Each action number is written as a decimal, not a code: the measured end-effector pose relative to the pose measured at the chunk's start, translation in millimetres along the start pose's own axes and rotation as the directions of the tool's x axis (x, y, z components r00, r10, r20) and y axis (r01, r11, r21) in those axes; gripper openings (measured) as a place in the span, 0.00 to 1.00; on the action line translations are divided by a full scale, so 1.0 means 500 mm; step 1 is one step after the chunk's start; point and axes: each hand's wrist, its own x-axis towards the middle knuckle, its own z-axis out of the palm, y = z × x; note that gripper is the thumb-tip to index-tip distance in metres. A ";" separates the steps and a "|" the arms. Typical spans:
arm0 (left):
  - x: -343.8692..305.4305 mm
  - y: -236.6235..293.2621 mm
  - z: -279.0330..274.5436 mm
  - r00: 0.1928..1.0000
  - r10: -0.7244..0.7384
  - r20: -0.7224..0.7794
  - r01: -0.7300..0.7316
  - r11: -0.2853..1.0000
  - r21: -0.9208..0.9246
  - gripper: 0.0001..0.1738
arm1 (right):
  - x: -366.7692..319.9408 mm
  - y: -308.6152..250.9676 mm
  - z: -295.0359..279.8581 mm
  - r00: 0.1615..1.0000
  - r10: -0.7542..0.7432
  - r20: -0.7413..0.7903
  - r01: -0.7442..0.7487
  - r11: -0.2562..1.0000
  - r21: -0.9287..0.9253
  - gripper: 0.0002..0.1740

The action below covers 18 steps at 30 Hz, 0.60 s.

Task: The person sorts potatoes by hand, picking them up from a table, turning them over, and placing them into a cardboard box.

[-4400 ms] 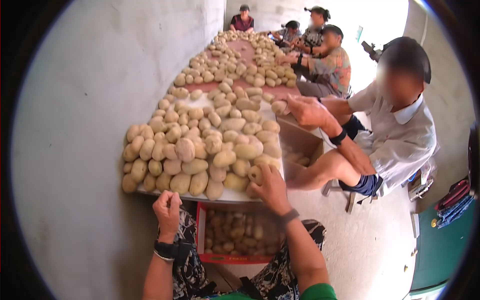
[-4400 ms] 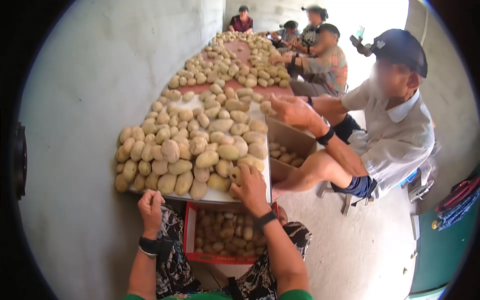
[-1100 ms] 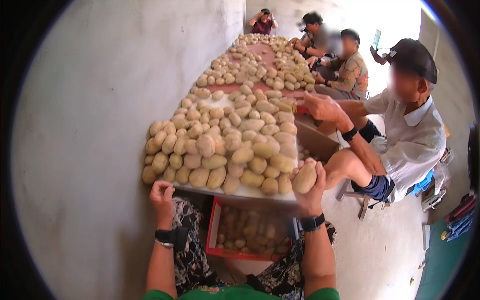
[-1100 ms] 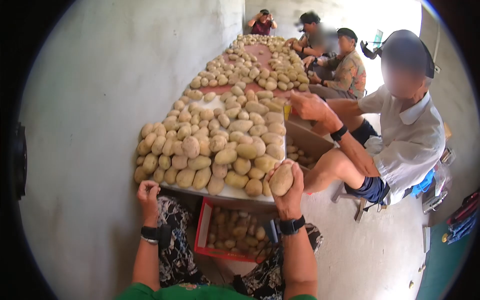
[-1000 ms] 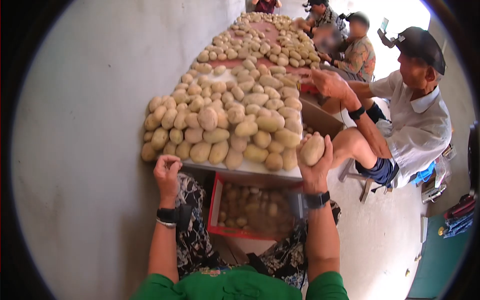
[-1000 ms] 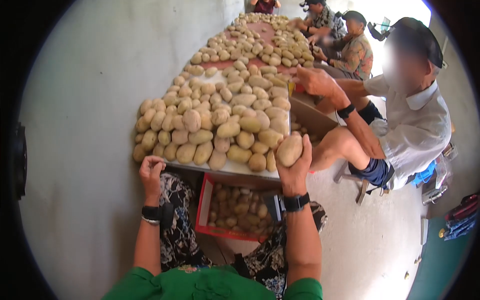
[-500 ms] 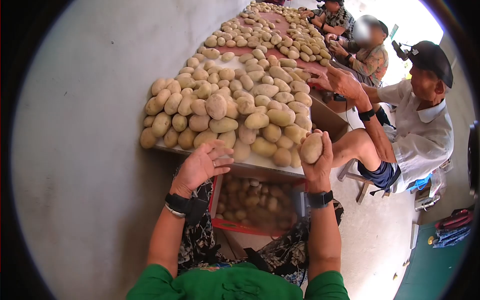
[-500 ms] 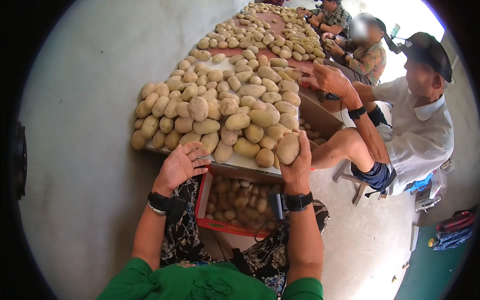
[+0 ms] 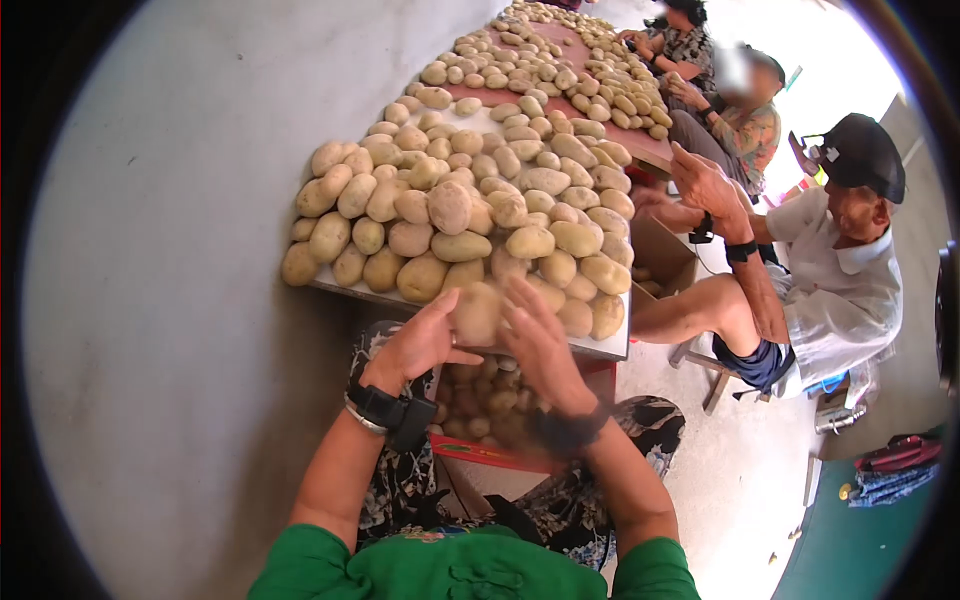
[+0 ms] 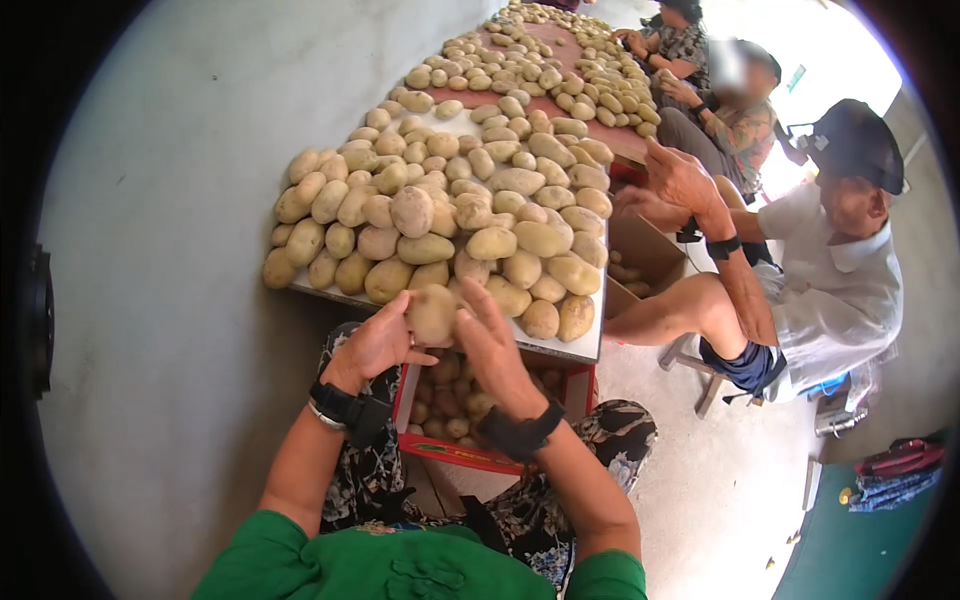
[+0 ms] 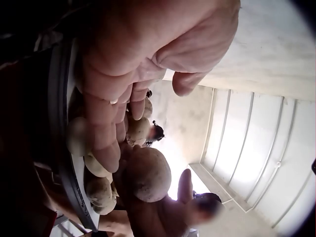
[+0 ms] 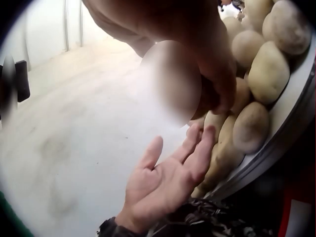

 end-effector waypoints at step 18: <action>-0.052 0.030 -0.040 0.839 0.426 -0.338 -0.531 0.776 -0.339 0.31 | 0.169 -0.036 0.064 0.929 -0.334 0.158 0.319 0.506 -0.801 0.22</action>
